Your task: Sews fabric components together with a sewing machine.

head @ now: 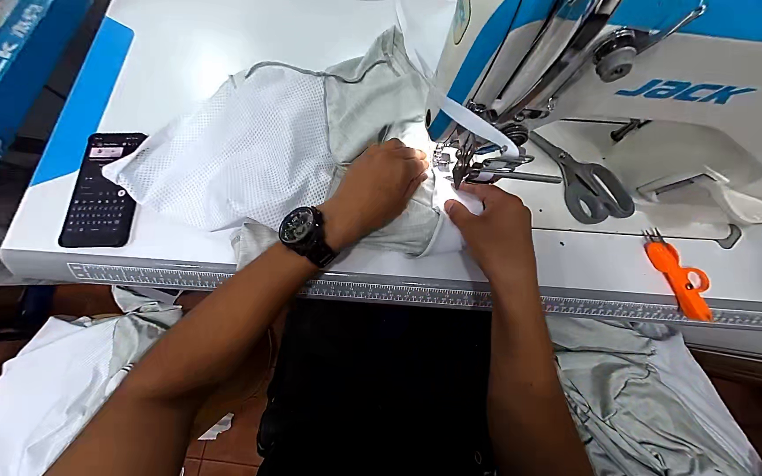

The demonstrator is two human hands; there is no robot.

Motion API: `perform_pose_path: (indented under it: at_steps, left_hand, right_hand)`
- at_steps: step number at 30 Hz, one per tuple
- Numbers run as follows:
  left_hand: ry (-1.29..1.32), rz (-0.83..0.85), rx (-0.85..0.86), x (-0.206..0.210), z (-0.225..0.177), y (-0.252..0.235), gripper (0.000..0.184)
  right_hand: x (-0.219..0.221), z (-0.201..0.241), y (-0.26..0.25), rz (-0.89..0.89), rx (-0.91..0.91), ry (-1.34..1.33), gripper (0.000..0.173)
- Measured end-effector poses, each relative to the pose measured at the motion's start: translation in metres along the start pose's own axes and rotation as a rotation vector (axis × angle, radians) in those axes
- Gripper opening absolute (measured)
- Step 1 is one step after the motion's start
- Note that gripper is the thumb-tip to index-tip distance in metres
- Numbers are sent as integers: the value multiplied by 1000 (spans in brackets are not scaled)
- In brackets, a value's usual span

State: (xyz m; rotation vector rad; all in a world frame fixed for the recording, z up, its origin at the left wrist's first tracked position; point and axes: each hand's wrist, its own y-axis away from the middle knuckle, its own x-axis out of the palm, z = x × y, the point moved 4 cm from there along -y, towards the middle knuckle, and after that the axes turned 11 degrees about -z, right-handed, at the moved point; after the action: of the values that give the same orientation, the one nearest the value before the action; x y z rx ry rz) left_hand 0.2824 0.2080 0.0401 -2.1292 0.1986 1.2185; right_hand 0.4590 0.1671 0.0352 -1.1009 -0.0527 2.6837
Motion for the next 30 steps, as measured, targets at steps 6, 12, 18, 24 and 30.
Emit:
perform_pose_path:
  at_steps: [6,12,18,24,30]
  left_hand:
    - [-167,349,-212,-8,-3,-21,42]
    - [-111,350,-112,9,30,-27,63]
    - [-61,301,-25,17,41,-38,62]
    - [-50,278,0,18,46,-43,62]
    - [-13,153,22,20,41,-39,63]
  right_hand:
    - [2,-1,2,100,-125,-40,25]
    - [1,12,-7,132,-144,151,36]
    - [6,8,-8,27,-143,148,29]
    - [9,11,-10,-9,-111,199,24]
    - [5,6,-9,31,-273,144,27]
